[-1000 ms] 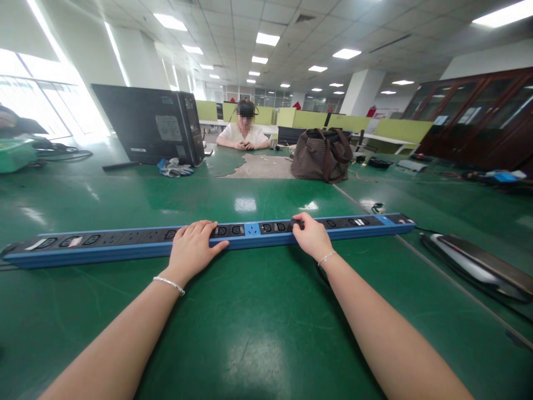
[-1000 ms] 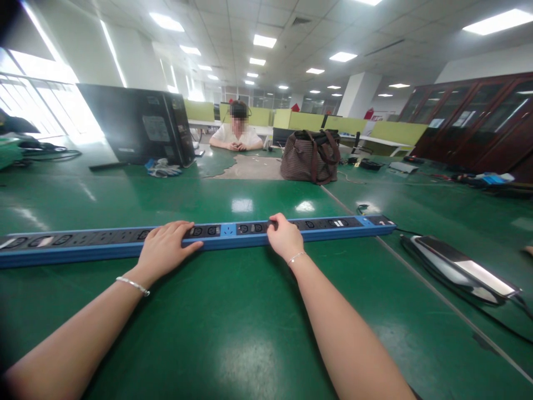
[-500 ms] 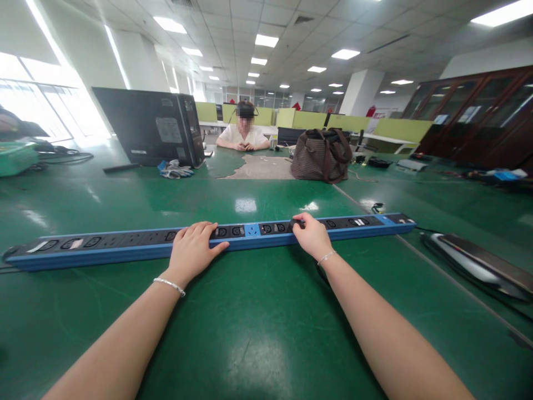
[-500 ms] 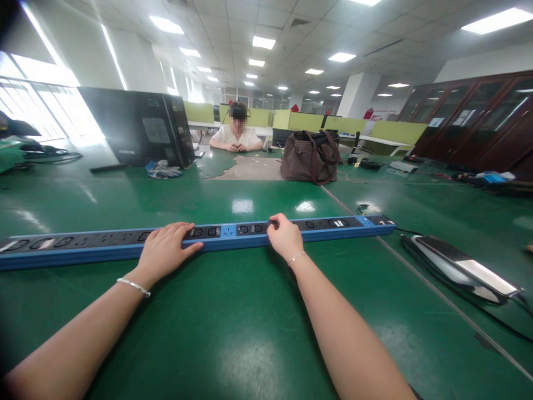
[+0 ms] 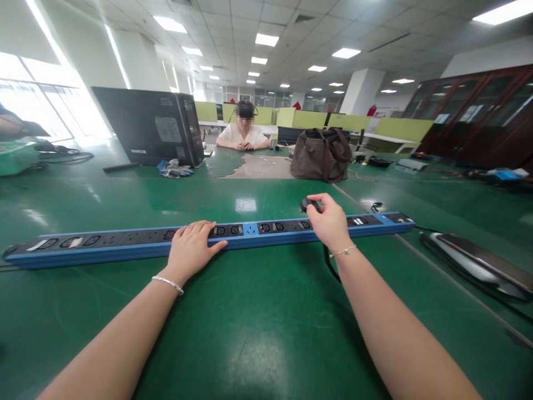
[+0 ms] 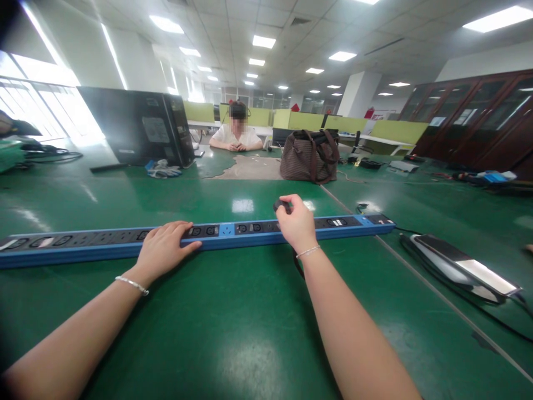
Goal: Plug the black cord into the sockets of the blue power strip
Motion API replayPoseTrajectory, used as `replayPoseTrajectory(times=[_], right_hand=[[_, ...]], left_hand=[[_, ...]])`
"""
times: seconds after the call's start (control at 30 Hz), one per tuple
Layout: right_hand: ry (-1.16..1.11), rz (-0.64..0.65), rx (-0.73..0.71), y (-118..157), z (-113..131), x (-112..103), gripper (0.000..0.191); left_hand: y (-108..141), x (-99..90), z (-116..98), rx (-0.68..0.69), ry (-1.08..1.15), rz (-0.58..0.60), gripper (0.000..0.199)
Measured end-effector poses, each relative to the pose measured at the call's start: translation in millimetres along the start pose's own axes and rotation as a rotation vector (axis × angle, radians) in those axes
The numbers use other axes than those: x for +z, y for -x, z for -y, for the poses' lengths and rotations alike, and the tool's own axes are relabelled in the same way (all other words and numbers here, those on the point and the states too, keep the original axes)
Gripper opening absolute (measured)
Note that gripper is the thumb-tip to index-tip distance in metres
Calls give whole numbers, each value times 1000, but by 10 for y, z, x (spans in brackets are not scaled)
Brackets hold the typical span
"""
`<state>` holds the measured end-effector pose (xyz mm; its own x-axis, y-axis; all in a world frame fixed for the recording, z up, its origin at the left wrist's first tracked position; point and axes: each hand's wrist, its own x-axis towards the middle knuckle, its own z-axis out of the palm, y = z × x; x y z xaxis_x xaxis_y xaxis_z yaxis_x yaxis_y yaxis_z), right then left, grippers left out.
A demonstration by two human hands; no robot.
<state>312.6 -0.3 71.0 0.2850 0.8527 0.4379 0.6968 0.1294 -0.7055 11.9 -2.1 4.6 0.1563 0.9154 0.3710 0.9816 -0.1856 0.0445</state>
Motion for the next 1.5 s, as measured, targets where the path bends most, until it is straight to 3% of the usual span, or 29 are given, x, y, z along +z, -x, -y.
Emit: replayPoseTrajectory(times=[0.17,0.4,0.67,0.93,1.5], right_hand=[[12,2,-15,6,-34,76,31],[5,235,-43,176,5,337,28],[12,351,-63,298,239,625,26],[92,346,23,330,414,911,26],[540,316,-65,534,749,951,30]], left_hand=[[7,9,2,17,7,-22,56],[20,27,-3,28,-11,-48,56],[15,65,18,38,14,-76,54],[19,66,8,38,40,-96,52],[22,75,11,39,71,-112,52]])
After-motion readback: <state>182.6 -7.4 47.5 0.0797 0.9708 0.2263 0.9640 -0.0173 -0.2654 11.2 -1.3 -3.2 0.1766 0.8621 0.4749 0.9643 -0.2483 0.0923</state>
